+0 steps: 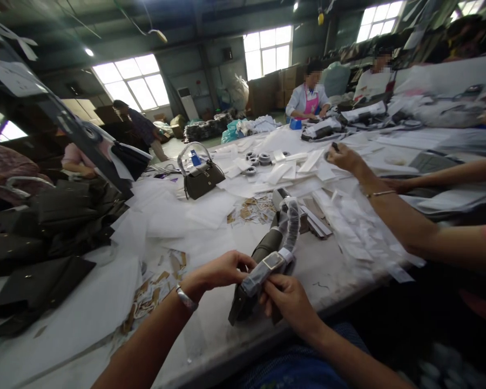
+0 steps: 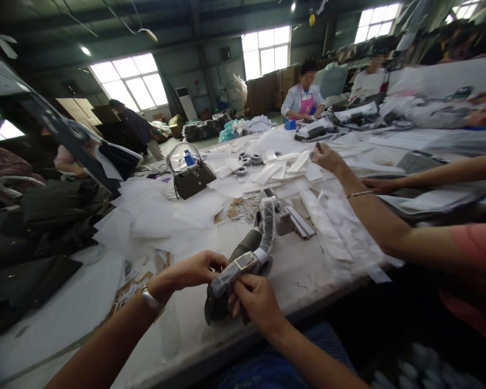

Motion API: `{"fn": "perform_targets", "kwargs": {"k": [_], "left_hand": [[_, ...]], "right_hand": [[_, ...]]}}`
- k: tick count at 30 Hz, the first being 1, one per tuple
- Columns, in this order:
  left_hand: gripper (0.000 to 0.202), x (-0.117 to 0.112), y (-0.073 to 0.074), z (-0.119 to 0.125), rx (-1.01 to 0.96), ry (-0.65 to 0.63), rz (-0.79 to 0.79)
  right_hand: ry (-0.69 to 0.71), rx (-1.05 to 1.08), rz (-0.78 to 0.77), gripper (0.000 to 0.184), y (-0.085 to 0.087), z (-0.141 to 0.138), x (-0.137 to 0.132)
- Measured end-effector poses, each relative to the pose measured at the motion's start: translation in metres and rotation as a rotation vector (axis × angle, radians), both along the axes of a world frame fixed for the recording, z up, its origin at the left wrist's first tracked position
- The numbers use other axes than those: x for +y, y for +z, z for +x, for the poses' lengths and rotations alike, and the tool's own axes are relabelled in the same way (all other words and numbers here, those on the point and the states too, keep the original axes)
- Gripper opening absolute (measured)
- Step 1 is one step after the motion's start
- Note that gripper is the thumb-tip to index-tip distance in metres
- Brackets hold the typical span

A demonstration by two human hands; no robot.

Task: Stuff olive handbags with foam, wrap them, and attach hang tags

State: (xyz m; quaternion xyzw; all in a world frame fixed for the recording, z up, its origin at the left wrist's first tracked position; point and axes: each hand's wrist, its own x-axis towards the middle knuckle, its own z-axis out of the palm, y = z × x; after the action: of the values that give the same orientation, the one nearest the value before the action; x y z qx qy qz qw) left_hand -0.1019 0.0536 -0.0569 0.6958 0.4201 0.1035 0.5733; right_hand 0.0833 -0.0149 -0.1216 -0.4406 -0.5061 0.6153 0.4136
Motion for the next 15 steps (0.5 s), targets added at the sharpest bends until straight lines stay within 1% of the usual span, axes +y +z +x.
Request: {"fn": "perform_targets", "kwargs": {"k": [3, 6, 7, 9, 10, 12, 15], "left_hand": [[0.023, -0.002, -0.002, -0.008, -0.015, 0.105, -0.011], [0.026, -0.007, 0.003, -0.020, -0.072, 0.234, -0.016], [0.027, -0.009, 0.005, -0.024, -0.095, 0.272, -0.022], [0.029, -0.016, 0.008, -0.028, -0.142, 0.331, -0.044], [0.030, -0.019, 0.009, -0.028, -0.165, 0.353, -0.057], [0.029, -0.026, 0.009, -0.027, -0.206, 0.394, -0.084], [0.028, -0.032, 0.008, -0.025, -0.260, 0.444, -0.136]], "right_hand": [[0.055, -0.020, 0.018, 0.047, 0.008, 0.006, 0.000], [0.151, -0.030, 0.040, 0.035, 0.015, 0.016, -0.002], [0.177, -0.031, 0.044, 0.038, 0.017, 0.019, -0.004], [0.208, -0.061, 0.055, 0.052, 0.019, 0.026, -0.008], [0.211, -0.100, 0.069, 0.053, 0.020, 0.029, -0.010], [0.189, -0.208, 0.101, 0.046, 0.022, 0.035, -0.014], [0.163, -0.372, 0.149, 0.026, 0.024, 0.045, -0.017]]}}
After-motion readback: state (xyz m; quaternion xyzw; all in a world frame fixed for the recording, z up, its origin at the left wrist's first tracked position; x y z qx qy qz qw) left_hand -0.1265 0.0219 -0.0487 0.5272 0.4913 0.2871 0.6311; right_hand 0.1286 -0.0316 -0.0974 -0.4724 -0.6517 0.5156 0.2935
